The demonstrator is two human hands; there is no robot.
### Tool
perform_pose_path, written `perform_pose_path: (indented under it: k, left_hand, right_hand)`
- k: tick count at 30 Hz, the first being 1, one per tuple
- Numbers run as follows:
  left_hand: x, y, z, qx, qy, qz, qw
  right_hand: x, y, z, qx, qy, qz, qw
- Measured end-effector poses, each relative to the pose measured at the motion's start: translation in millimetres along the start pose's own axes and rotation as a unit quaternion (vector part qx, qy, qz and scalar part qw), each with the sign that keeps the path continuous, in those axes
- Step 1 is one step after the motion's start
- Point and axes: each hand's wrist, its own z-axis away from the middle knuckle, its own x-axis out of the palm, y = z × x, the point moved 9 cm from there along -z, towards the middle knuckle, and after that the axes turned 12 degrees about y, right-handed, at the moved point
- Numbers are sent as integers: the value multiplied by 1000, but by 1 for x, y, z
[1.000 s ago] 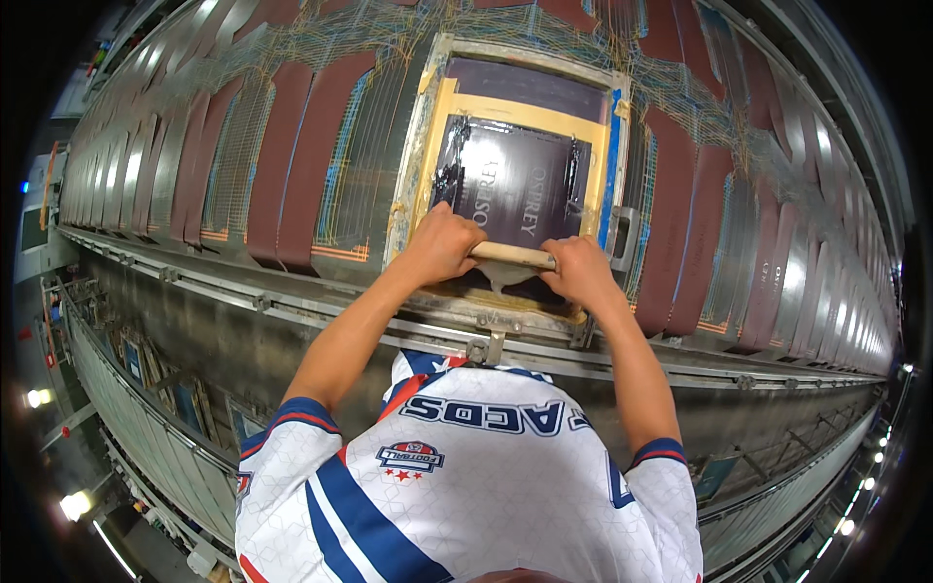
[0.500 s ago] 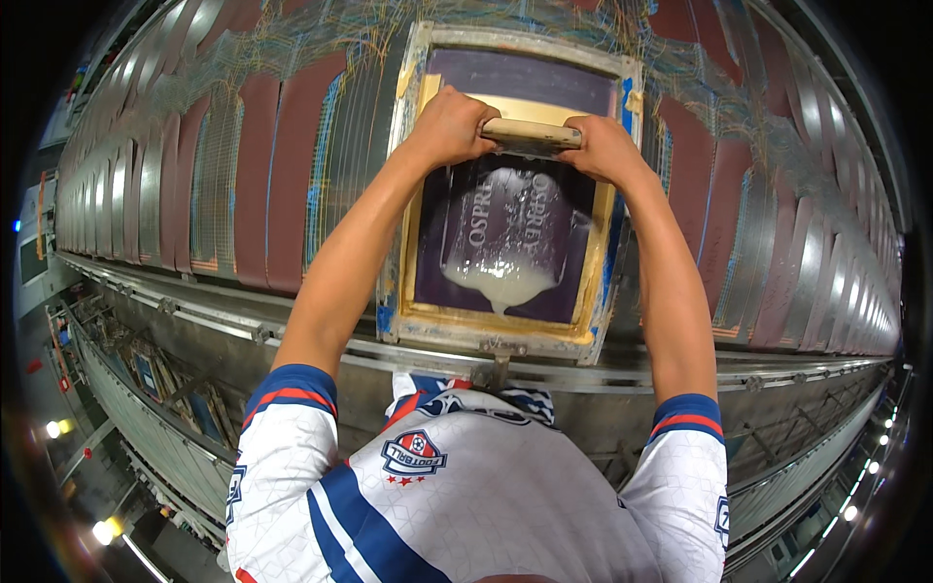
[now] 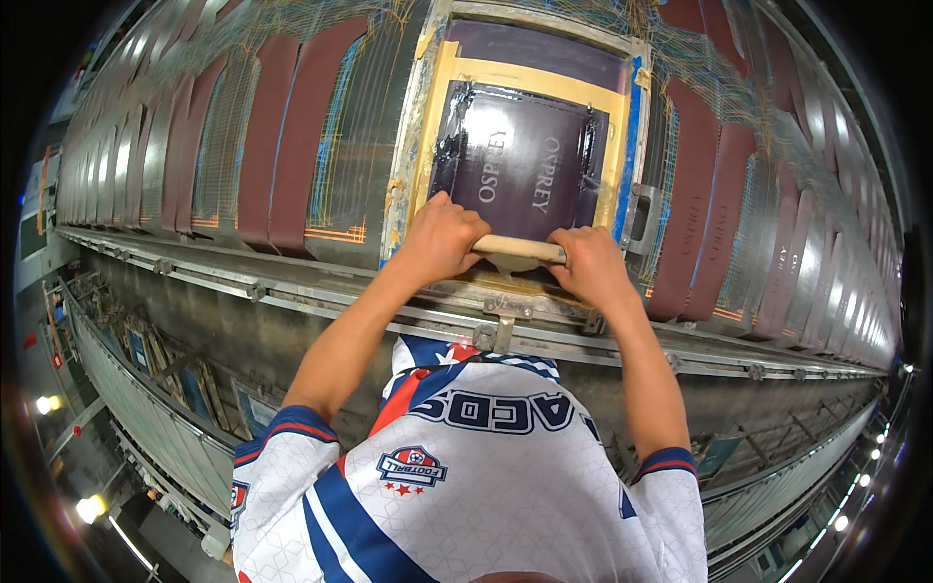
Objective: The person repeatedly uses a squeegee to pull white ink across a screen-printing frame labeled 'OSPREY' over a moving conveyor of fabric panels. The person maintains a steady rhythm, repositioning the squeegee and frame as needed to continue the printing stroke.
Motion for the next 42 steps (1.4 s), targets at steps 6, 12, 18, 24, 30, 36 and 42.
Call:
perform_pose_path:
  k: [6,12,18,24,30,36,42]
  left_hand:
    - [-14,-48,-88,7,14,-21,1000]
    - [-19,-95,-184,12,36,-39,999]
    - [-23,-91,-179,9,56,-9,998]
    - [-8,-27,-62,36,53,-5,998]
    - [0,16,15,0,77,-44,996]
    - [11,22,23,-15,104,-96,990]
    - [44,39,20,4,122,-94,988]
  right_hand:
    - [-25,49,-87,42,-26,16,999]
    - [-45,106,-176,113,-46,6,993]
    - [-45,101,-172,102,-39,-4,994]
    - [-20,33,-56,16,22,-21,999]
    - [-24,31,-4,111,-20,-168,979]
    - [-42,204,12,356,358,-68,861]
    - [-21,251,51,388,378,-147,827]
